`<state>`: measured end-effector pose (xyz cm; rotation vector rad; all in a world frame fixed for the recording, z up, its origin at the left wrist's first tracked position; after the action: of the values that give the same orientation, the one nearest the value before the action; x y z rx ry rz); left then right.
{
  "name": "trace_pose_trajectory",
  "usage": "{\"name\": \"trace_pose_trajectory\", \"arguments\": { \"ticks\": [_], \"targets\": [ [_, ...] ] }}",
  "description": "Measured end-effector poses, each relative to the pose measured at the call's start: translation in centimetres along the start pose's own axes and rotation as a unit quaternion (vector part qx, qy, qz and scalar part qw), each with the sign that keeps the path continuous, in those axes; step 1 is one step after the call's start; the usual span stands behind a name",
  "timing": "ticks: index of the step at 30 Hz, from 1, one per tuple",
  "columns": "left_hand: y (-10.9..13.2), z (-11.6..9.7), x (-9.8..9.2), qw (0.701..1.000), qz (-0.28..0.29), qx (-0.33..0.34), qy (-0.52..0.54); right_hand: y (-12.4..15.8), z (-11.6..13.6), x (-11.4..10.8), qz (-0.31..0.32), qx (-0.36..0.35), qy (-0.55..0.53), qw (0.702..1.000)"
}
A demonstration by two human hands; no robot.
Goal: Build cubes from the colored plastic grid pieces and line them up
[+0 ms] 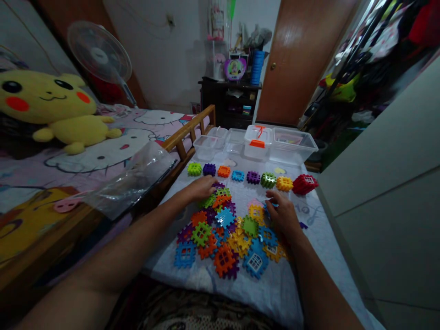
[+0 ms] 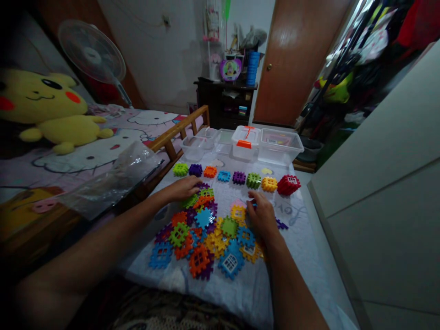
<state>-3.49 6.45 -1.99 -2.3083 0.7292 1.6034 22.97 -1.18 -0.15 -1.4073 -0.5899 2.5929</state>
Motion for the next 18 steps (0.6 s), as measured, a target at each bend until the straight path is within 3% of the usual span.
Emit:
{"name": "trace_pose_trajectory", "arguments": {
  "ticks": [5, 13, 18],
  "targets": [
    [0.1, -0.5, 0.4, 0.999, -0.03, 0.001, 0.044, 0.0, 0.3, 0.1, 0.007, -0.002, 0.006, 1.0],
    [-1.1, 0.2, 0.0, 0.992, -0.051, -0.102, 0.062, 0.0, 0.4, 0.2, 0.006, -0.01, 0.009, 1.0],
    [-1.9, 0.6, -0.1, 0.985, -0.065, -0.107, 0.122, 0.0, 0.3, 0.3, 0.016, -0.009, 0.011, 1.0]
  ]
}}
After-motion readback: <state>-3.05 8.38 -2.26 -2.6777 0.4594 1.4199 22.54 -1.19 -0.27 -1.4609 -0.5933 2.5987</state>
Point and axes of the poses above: each hand's wrist, its own y-axis away from the middle knuckle, its own x-axis out of the palm, z = x × y, the point moved 9 cm from there along -y, towards the middle knuckle, and after that the axes turned 10 degrees about y, right-handed, at the moved point
